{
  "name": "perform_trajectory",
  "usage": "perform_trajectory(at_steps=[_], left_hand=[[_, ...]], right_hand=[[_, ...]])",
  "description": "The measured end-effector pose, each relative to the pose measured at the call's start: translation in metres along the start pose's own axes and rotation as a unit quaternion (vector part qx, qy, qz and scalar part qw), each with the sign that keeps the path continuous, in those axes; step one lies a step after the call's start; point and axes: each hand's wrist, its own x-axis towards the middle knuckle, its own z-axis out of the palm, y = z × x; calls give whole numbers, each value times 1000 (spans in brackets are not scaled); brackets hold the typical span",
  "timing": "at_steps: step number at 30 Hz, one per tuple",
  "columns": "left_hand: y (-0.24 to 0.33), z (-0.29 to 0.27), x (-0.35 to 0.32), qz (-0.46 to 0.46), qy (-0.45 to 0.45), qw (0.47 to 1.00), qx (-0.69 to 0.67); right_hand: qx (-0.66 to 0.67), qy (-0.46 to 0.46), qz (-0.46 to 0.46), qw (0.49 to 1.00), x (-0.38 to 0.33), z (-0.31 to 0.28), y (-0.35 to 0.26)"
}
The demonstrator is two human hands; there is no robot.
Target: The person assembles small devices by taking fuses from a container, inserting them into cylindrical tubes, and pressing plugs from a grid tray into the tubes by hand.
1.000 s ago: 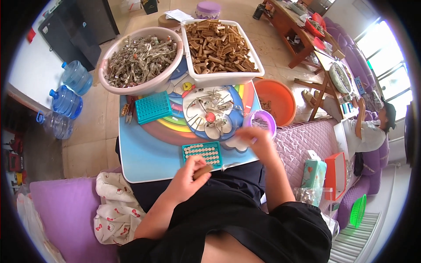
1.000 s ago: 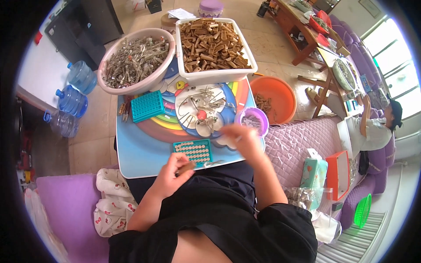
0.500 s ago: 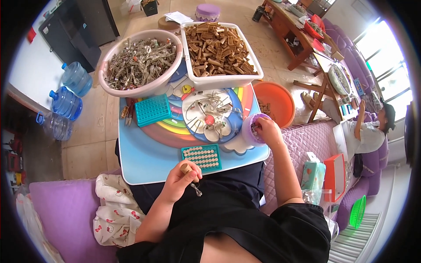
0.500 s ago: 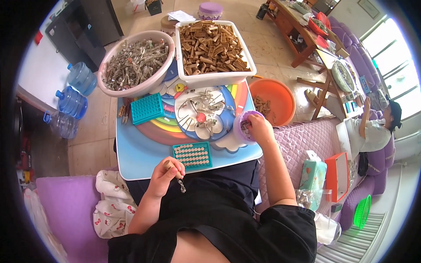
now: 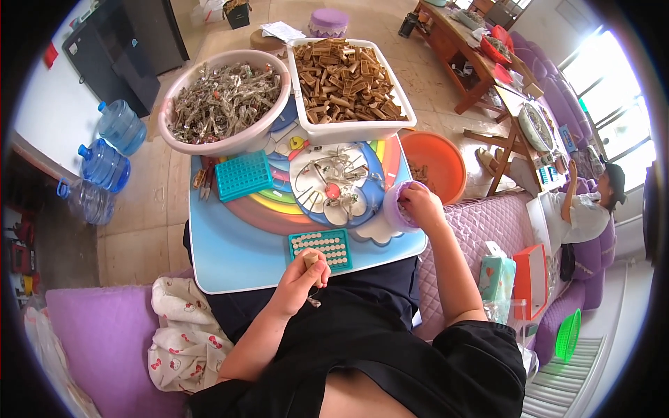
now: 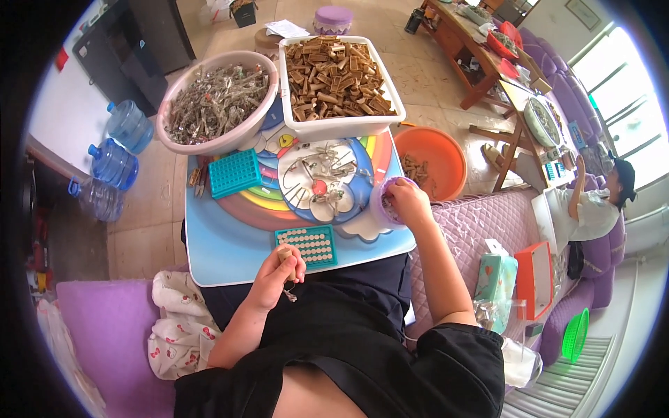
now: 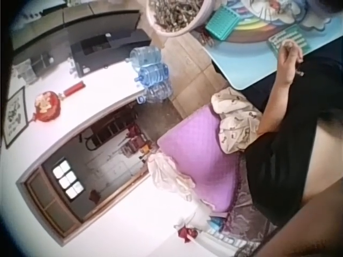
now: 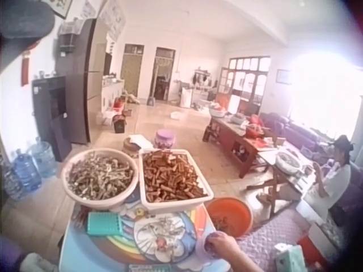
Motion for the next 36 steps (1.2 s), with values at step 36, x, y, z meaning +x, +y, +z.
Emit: perform_trajectory(at_steps=[36], left_hand=[[2,32,15,68,89,954,280]], right_hand=[[267,81,-172,945,-38,-25,-164]])
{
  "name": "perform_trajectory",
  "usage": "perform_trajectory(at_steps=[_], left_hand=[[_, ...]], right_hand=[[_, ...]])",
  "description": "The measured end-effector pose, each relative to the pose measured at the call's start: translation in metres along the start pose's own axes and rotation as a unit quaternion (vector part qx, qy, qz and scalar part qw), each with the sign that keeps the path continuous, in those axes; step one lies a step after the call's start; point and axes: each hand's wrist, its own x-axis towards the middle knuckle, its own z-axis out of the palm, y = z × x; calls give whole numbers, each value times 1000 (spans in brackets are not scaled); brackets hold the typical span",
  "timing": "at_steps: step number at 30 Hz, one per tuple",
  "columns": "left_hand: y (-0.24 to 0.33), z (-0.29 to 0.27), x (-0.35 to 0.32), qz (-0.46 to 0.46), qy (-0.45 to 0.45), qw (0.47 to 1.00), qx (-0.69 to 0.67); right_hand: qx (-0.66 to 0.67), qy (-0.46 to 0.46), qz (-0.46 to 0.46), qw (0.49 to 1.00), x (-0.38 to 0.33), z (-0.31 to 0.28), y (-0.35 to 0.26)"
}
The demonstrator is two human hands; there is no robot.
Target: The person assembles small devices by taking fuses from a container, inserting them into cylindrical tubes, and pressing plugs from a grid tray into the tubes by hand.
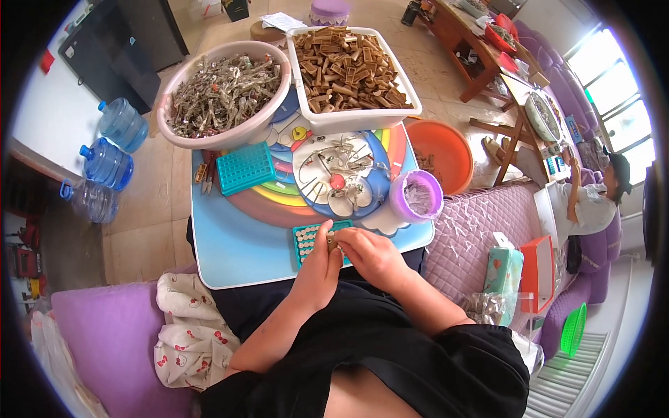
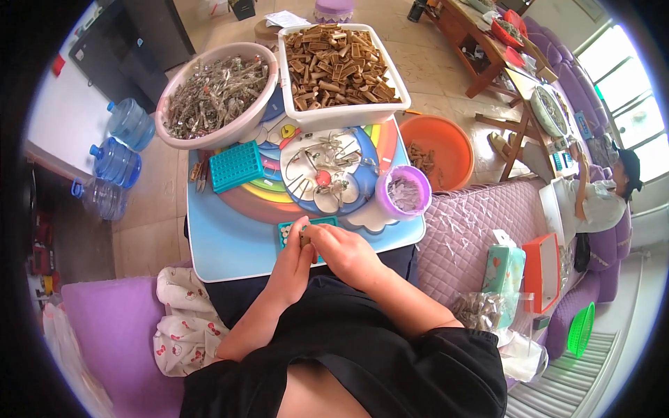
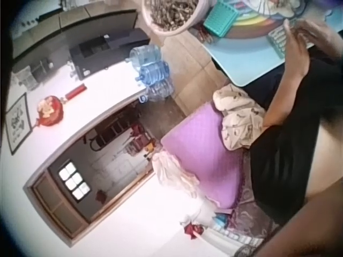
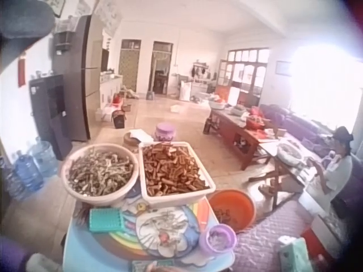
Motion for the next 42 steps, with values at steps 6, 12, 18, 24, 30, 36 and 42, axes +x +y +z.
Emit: perform_trajectory(at_steps=[6,12,18,24,30,36,42], left_hand=[[9,-3,-2,-74,-75,959,-262],[13,2,-2,-60,-66,956,-279],[8,3,-2,-91,-44,958,-267],[1,3,-3,-71,-51,945,-317],[6,-9,1,-32,-80,965,-246],[12,-15,14,-51,-308,893,-325],[-8,-33,13,-43,-44,952,-299]], right_hand=[[172,53,37,983,1,-14,12],[160,73,40,984,-2,-10,11],[125,77,16,989,-2,-2,12],[120,82,10,989,2,-1,9],[467,41,138,872,3,-14,9],[262,-132,-50,955,1,-34,44],[567,133,248,774,-19,-47,82]])
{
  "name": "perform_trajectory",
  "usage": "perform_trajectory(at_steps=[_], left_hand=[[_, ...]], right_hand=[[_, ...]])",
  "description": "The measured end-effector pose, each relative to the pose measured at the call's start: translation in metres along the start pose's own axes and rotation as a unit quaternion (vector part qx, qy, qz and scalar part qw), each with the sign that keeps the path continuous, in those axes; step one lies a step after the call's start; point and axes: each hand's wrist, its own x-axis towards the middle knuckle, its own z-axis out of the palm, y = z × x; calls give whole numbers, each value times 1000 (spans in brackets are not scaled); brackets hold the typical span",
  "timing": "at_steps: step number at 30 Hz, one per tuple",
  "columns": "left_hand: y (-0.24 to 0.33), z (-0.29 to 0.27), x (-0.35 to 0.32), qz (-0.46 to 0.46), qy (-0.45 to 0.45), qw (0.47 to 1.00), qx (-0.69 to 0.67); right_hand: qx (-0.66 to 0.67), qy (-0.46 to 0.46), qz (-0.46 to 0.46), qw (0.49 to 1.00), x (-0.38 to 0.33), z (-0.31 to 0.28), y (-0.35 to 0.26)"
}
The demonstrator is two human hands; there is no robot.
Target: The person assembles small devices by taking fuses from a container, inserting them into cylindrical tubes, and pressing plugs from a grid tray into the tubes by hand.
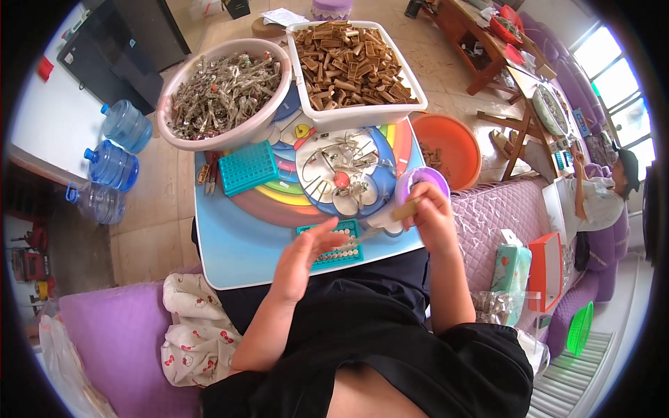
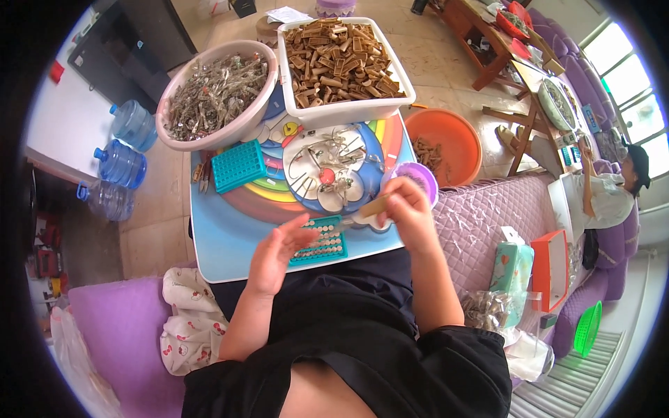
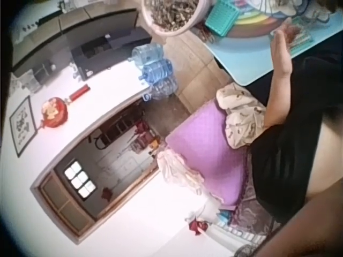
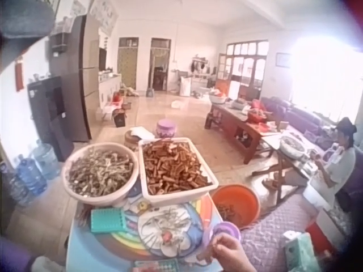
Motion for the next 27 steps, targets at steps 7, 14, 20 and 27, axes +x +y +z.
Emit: perform_trajectory(at_steps=[7,14,20,27], left_hand=[[-7,-53,-26,61,-96,986,-118],[-4,-53,-41,12,1,996,-86],[-10,-54,-31,-14,58,995,-84],[-14,-55,-19,-31,6,984,-175]], right_hand=[[84,276,-172,942,28,-194,-23],[58,493,96,863,52,-286,53],[20,463,110,879,78,-318,57],[-303,299,-112,898,137,-249,-1]])
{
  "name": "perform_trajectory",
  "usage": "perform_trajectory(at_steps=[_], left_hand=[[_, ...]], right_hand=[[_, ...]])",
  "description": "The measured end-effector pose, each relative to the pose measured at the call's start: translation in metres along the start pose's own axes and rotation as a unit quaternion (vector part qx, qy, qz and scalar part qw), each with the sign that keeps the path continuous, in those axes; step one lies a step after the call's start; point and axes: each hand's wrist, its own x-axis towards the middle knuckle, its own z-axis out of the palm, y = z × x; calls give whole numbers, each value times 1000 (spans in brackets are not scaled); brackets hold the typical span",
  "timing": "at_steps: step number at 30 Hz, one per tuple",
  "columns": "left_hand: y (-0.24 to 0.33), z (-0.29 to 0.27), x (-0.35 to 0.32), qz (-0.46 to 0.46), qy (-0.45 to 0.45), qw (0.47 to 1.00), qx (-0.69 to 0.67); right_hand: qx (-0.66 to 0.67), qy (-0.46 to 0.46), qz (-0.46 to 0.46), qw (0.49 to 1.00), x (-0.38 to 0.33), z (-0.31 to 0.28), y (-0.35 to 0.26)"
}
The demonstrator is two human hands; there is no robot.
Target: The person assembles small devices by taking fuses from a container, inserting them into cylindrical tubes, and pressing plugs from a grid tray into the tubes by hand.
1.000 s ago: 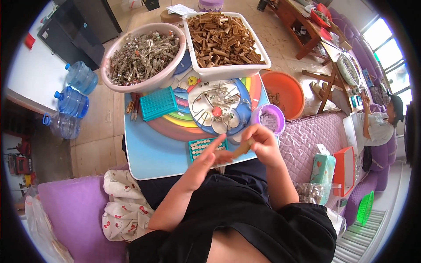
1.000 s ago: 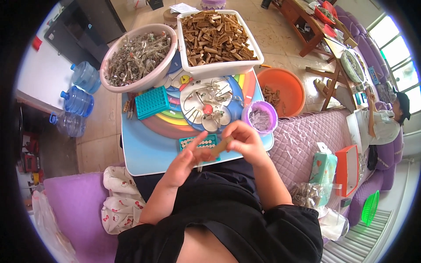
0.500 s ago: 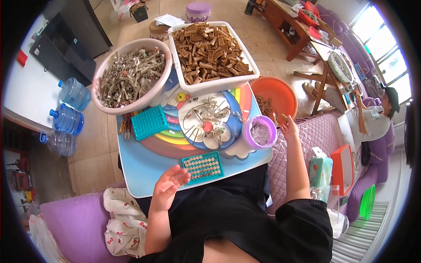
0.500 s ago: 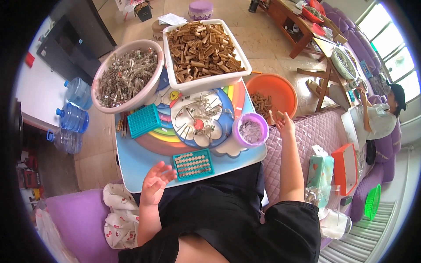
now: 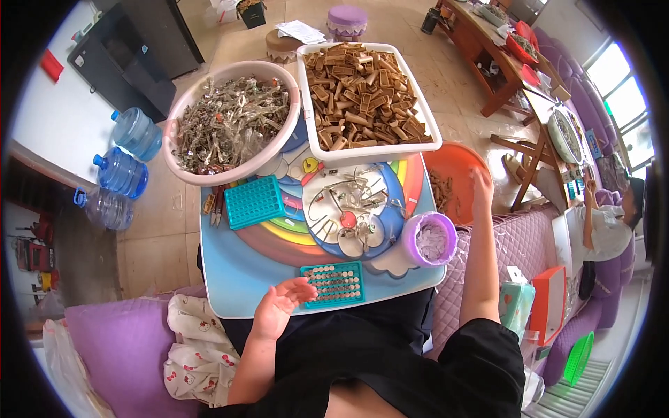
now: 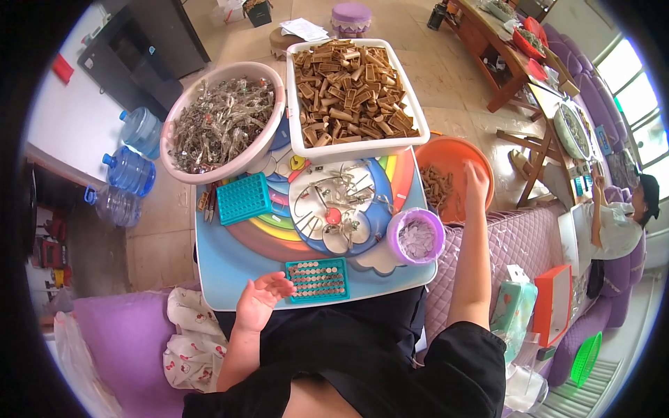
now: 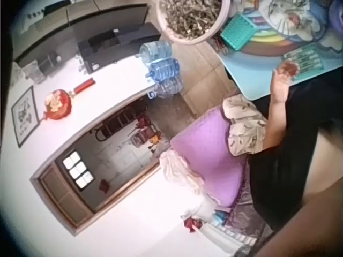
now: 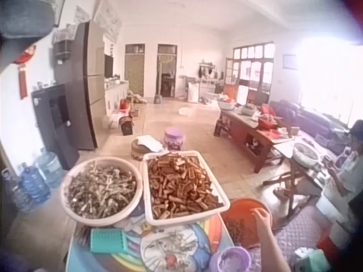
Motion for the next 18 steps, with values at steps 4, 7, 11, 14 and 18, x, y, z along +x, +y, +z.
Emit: perform_trajectory(at_steps=[4,7,11,14,18], left_hand=[[0,10,8,-12,68,995,74],[-5,31,18,46,16,988,150],[3,37,7,45,-64,989,126],[5,25,-8,30,-41,991,127],[8,4,-15,27,9,986,164]], right_hand=[[-43,-139,-34,989,-11,127,-156],[-231,-353,-259,869,-6,203,-177],[-522,-336,-162,767,-7,268,-164],[-582,-265,-180,747,-16,282,-157],[-591,-175,-117,779,-26,271,-176]])
